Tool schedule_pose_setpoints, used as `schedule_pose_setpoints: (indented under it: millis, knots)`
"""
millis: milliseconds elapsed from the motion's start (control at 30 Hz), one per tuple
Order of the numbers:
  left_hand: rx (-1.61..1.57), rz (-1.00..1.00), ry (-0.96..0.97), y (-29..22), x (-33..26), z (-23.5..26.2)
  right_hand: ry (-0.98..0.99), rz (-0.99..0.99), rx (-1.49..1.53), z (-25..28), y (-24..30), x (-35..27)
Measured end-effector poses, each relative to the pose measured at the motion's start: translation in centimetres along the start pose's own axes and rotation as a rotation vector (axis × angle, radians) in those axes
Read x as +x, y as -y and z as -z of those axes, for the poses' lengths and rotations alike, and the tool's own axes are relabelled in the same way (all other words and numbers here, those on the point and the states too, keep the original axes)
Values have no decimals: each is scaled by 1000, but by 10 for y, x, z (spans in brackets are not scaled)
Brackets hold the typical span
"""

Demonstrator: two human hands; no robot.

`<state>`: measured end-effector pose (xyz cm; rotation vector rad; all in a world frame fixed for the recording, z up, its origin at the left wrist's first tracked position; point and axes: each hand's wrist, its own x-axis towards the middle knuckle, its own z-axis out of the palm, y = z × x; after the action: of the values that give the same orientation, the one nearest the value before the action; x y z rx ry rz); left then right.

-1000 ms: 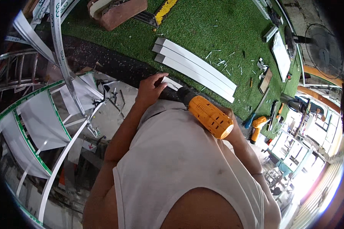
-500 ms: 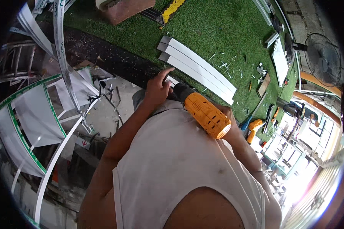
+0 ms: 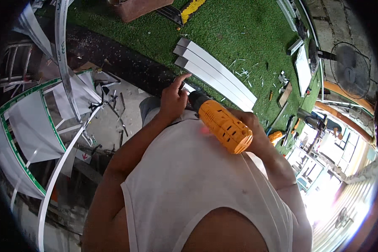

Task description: Assembling white metal profiles using a drill, file, and riveter on a workbench.

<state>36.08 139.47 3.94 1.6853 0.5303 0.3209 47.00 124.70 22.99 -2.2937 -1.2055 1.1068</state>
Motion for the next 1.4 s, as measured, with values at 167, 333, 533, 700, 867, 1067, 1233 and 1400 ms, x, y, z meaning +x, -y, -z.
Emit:
schedule_pose_setpoints:
  millis: [167,333,533,700,867,1067,1233,1400]
  knots:
    - [-4,-50,-50,7,-2,-5,69,-11,-54,14,12,11]
    - [-12,-32,-41,7,-2,-6,75,26,-122,13,13,15]
    - [-75,-22,-18,15,-4,-6,110,33,-133,17,21,21]
    - [-82,-50,-59,22,-4,-13,217,-70,-238,29,26,26]
    - [-52,0,-3,14,-3,-6,131,-7,-163,28,19,25]
    - [-96,-24,-31,14,-3,-7,120,-35,-163,29,20,31]
    - [-103,-52,-35,11,-2,-5,152,-41,-209,29,15,28]
    - [-57,85,58,10,-3,-2,156,-29,-184,30,13,28]
